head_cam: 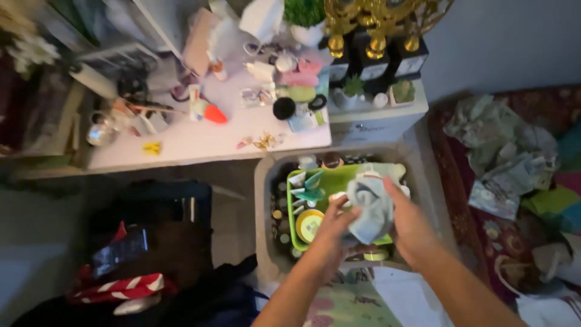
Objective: Organizing various skincare and cosmetic bottles into a storage tray within a rolling trolley.
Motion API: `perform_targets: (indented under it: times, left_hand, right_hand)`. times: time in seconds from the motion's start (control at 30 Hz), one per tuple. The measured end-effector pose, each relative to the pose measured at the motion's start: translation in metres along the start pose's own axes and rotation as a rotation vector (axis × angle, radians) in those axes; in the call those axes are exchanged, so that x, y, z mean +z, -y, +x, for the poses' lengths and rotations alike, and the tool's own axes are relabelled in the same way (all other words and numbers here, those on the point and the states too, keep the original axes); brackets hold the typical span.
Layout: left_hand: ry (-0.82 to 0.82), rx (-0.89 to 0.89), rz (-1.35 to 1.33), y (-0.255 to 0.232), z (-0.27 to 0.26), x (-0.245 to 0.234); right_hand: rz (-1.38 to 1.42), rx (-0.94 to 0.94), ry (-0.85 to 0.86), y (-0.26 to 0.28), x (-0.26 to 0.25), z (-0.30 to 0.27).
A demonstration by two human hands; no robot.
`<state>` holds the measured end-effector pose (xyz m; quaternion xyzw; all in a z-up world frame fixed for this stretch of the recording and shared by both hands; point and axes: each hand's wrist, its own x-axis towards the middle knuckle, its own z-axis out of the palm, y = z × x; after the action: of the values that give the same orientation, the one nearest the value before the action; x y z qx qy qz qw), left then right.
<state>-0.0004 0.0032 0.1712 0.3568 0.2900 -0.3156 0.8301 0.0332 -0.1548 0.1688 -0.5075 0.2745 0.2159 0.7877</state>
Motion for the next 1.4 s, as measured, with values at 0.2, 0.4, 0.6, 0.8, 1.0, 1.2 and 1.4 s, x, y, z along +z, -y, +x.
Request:
perform_targets:
  times: [0.2, 0.4, 0.6, 0.8, 1.0, 1.2, 1.4]
  left_hand:
    - [0.070, 0.096, -0.060, -0.018, -0.003, -0.047]
    - [0.018, 0.085, 0.126, -0.037, -0.016, -0.057]
    - [-0.107, 0.313, -0.164, -0.102, 0.006, -0.135]
    - [-0.251, 0.459, -0.252, -0.205, 0.056, -0.244]
    - [-0.320, 0.595, 0.030, -0.230, 0.073, -0.259]
    - [-0.311, 0.702, 0.242, -0.191, 0.091, -0.274]
    - [-0.573, 1.091, 0.568, -0.109, 0.070, -0.236]
  right_hand:
    - [-0.261, 0.030, 0.056, -0.001, 0.028, -0.018]
    - [-0.301, -0.048, 0.264, -0.014, 0.058, -0.020]
    - [-0.396, 0.013, 0.264, -0.020, 0.022, -0.002]
    - [-0.528, 0.016, 0.044, -0.046, -0.006, -0.003]
    - [-0.424, -0.269, -0.077, -0.098, -0.077, 0.033]
    - [-0.592, -0.342, -0.155, -0.114, -0.086, 0.035]
    - [-1.378, -0.711, -0.082, -0.078, -0.016, 0.020]
